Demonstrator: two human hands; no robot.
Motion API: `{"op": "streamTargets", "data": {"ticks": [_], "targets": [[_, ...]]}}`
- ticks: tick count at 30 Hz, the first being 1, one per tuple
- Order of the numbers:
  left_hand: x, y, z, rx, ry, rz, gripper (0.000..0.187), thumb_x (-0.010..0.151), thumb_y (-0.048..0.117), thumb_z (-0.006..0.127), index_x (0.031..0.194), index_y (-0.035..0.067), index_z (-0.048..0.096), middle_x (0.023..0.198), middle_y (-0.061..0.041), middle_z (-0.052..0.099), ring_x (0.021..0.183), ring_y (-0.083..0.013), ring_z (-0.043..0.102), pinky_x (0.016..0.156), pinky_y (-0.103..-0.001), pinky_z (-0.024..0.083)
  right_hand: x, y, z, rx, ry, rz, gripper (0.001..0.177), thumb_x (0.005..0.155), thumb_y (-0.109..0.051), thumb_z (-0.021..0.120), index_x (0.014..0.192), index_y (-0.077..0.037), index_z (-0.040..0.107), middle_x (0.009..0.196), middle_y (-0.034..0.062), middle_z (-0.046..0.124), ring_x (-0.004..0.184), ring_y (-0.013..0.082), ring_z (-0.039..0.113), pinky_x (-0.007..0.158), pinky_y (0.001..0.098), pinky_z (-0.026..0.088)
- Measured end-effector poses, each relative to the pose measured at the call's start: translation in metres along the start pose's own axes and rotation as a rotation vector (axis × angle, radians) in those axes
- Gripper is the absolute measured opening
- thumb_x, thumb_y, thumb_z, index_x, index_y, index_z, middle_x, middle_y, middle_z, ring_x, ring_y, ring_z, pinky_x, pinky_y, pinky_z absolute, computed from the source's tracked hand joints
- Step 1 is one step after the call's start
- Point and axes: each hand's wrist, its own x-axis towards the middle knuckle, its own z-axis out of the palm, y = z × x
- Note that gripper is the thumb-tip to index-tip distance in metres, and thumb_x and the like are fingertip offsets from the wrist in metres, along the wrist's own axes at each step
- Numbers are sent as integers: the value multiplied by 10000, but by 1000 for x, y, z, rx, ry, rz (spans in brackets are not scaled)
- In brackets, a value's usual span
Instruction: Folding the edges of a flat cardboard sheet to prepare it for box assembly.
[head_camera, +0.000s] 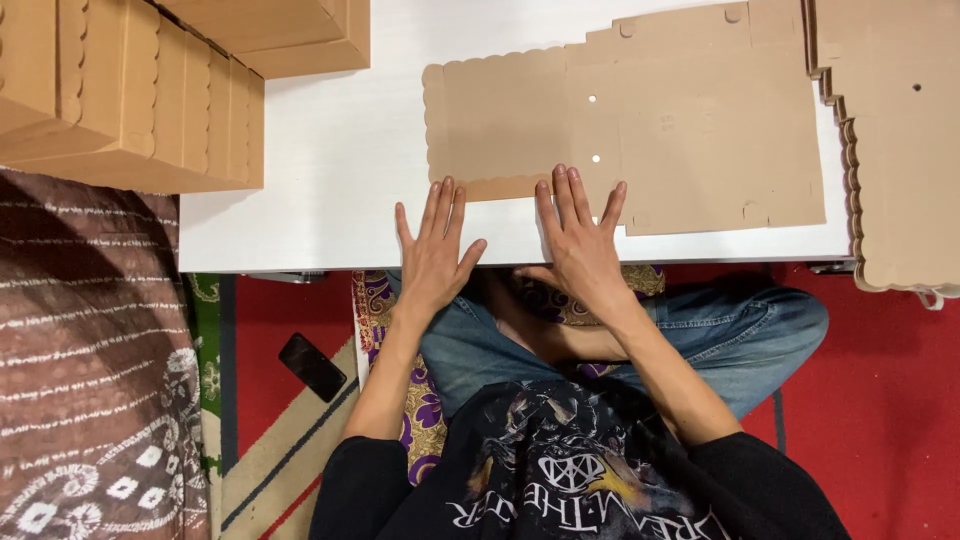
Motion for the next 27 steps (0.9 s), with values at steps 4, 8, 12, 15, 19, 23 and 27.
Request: {"op": "streamTargets", "data": {"ticks": [4,8,12,15,19,23,27], "targets": [[0,2,1,-3,25,6,752,1085,575,356,1654,95,248,1733,-145,184,1609,-264,103,1201,-664,-110,7,-28,-8,-27,-44,-10,1230,712,-700,818,1612,-7,345,1678,284,274,1579,399,186,1111,783,-166],[-1,-1,2,10,22,20,728,1086,574,344,1648,116,278,1737,-113,181,1609,-262,83,1196,-674,-101,26,-46,15,-117,-6,-176,1257,668,-670,841,1618,-28,324,1697,216,265,1587,371,176,1111,837,-88],[-1,-4,3,-12,6,24,727,1081,585,353,1641,126,296,1735,-114,186,1608,-275,85,1188,-692,-89,34,-44,19,-89,-15,-241,1275,644,-667,822,1628,-56,289,1713,154,250,1587,310,194,1134,846,-75],[0,-4,-5,3,-15,21,774,1059,636,367,1647,141,278,1732,-111,192,1607,-274,85,1167,-722,-103,30,-34,13,-108,-18,-214,1248,676,-683,796,1626,-47,297,1709,162,265,1585,298,215,1150,832,-50],[3,-10,-5,12,14,53,769,1054,650,373,1635,150,312,1719,-104,245,1601,-274,127,1162,-719,-120,17,-13,-8,-81,-71,-139,1244,701,-684,792,1626,-20,290,1700,205,270,1573,333,248,1123,841,-77],[7,-11,-2,-3,25,73,800,1037,675,384,1632,145,317,1708,-123,267,1596,-296,138,1178,-711,-114,3,8,-16,-116,-107,-57,1253,713,-749,738,1631,-23,293,1710,204,259,1593,336,205,1112,839,-80],[8,-12,-1,-15,4,85,924,978,747,434,1645,128,270,1723,-140,207,1605,-314,76,1212,-683,-113,1,7,-15,-170,-118,-27,1266,716,-766,746,1627,-3,310,1704,224,276,1596,353,205,1098,832,-101]]}}
